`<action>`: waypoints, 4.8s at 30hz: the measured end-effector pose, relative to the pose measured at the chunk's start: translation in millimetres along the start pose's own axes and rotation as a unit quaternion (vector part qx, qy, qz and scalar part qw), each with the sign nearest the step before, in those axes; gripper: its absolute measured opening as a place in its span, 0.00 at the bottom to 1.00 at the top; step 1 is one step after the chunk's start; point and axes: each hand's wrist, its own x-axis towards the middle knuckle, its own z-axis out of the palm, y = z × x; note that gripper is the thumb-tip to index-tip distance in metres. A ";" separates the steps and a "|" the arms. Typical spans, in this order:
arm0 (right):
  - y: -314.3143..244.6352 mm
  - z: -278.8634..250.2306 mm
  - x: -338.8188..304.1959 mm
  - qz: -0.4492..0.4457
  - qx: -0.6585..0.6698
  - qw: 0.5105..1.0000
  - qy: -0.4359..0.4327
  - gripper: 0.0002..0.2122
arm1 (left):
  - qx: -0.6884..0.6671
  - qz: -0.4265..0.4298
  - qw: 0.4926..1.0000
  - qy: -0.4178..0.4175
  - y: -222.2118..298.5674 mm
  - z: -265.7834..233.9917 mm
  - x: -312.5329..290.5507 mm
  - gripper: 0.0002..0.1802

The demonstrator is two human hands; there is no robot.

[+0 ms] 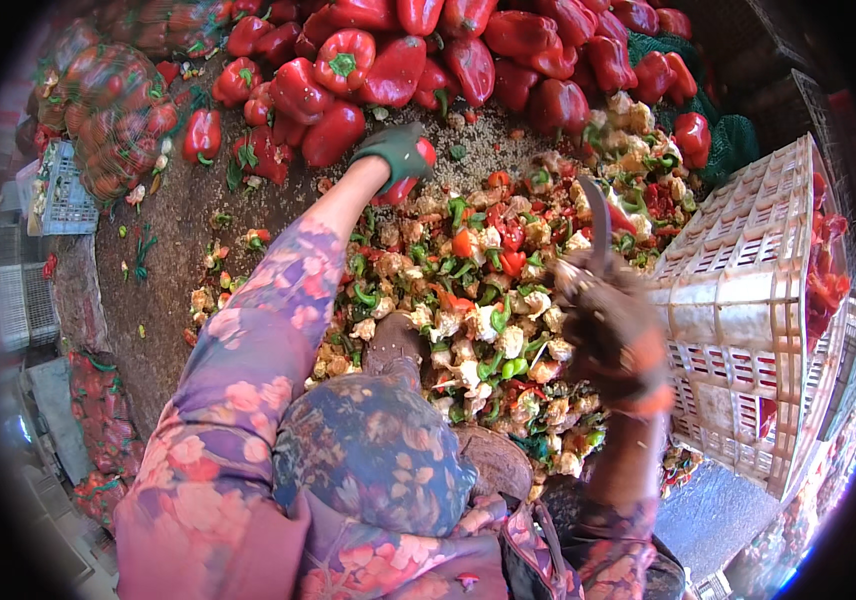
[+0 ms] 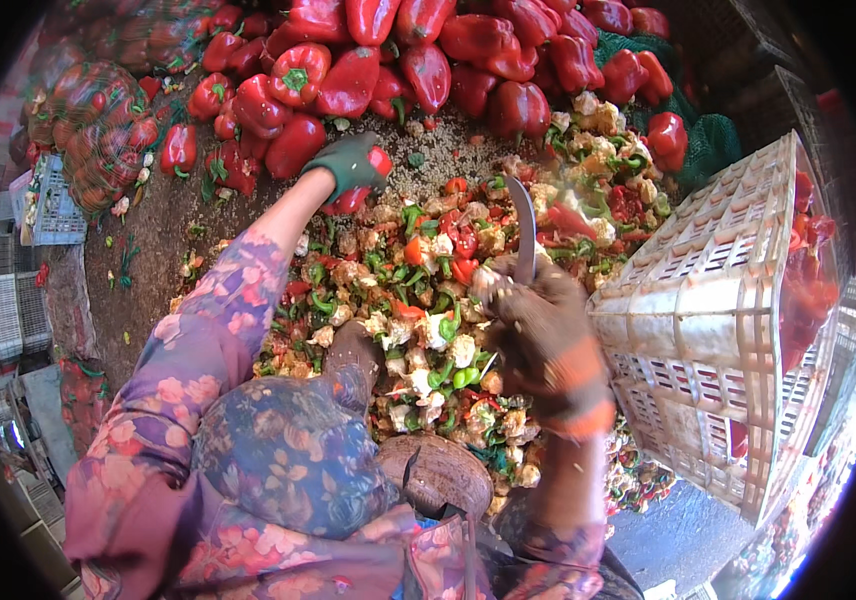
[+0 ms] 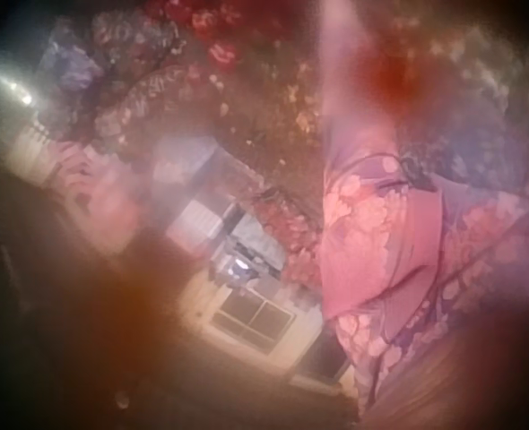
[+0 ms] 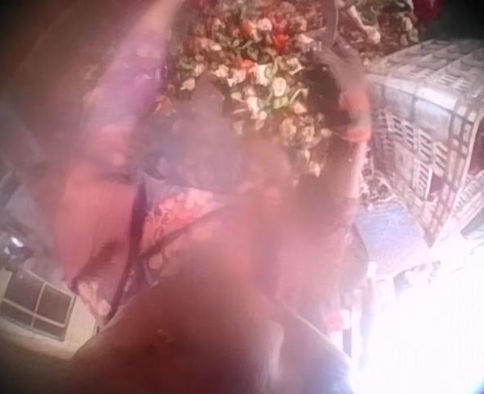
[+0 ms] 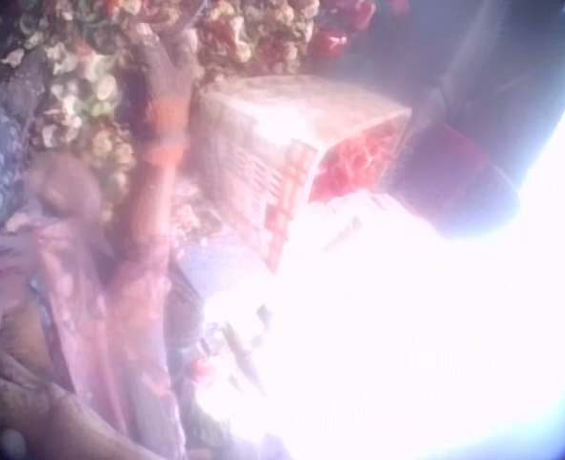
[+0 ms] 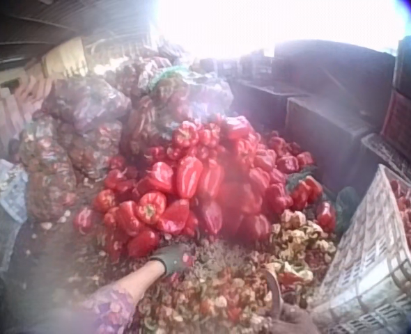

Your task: The person is using a curved knife to remove the cores and stems from red bell peppers, placing the processed peppers into a plastic crate.

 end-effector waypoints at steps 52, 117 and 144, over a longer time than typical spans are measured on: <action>-61.0 -119.5 -133.3 -0.481 -0.276 0.684 0.474 0.15 | -0.864 0.177 0.380 -0.280 87.1 50.6 -104.0 0.30; 84.6 -51.0 67.0 -0.160 -0.242 0.920 0.265 0.11 | -0.730 0.065 0.557 -0.390 77.3 65.7 -159.0 0.25; -19.5 -104.1 -92.7 -0.380 0.281 0.874 0.113 0.21 | 0.216 -0.021 0.871 0.441 -88.6 16.4 9.5 0.35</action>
